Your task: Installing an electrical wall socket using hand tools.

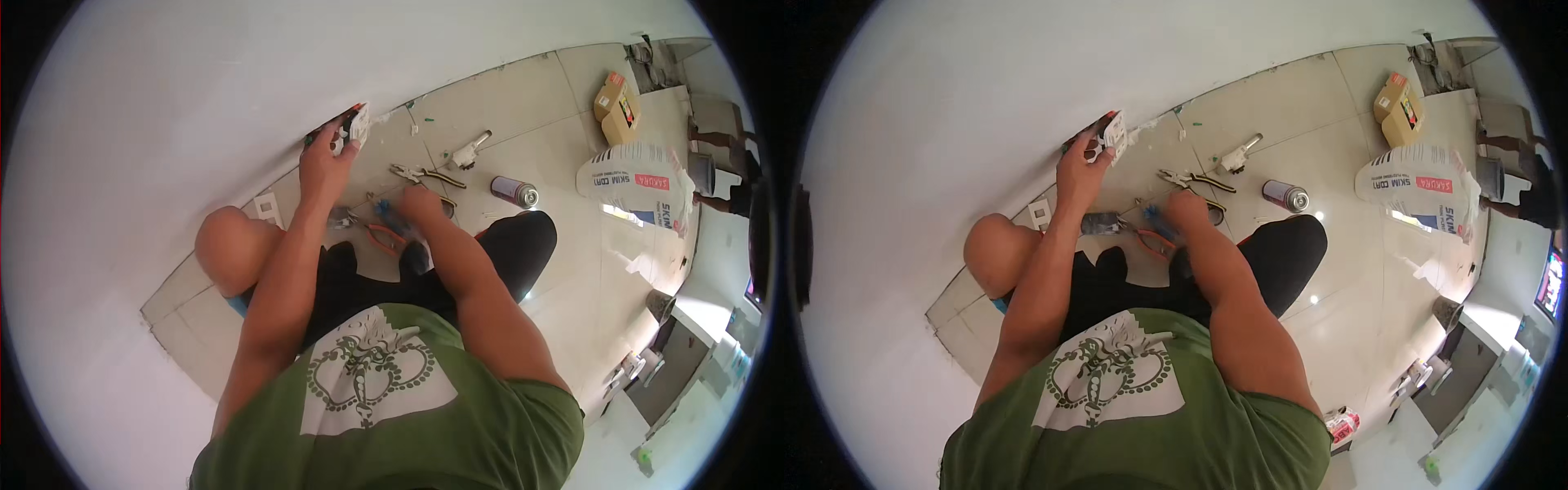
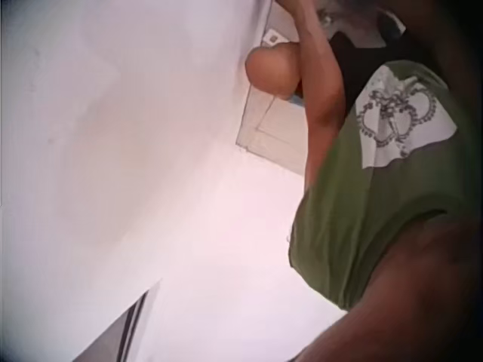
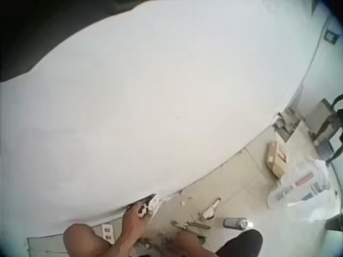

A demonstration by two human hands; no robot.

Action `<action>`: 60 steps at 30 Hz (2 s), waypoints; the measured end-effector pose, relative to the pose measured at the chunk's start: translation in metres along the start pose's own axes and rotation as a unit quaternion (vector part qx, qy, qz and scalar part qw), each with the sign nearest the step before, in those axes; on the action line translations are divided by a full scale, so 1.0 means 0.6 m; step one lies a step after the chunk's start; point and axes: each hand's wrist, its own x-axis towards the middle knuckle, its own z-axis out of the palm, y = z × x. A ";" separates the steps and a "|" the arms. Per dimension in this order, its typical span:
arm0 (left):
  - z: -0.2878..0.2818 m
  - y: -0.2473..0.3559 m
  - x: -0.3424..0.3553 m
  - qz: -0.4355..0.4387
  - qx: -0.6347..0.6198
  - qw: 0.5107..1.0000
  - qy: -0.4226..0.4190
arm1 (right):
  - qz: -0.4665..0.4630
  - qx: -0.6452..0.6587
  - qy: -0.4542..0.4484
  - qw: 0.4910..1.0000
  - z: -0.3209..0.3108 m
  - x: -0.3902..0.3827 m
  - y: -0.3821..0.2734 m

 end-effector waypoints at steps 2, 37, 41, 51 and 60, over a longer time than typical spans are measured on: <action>0.003 0.007 0.002 0.010 0.018 1.000 0.011 | 0.124 0.107 0.071 0.984 -0.005 0.013 0.021; -0.037 0.075 0.005 -0.183 -0.343 0.915 -0.106 | -0.115 0.557 0.294 0.768 -0.286 -0.054 -0.160; -0.014 0.057 0.010 -0.095 -0.233 0.966 -0.059 | -0.093 0.585 0.226 0.773 -0.300 -0.034 -0.150; 0.002 0.028 0.030 -0.029 -0.175 0.984 -0.024 | -0.190 0.680 0.125 0.697 -0.304 -0.026 -0.120; -0.033 0.070 0.008 -0.177 -0.249 0.945 -0.121 | -0.181 0.583 0.097 0.786 -0.319 -0.036 -0.105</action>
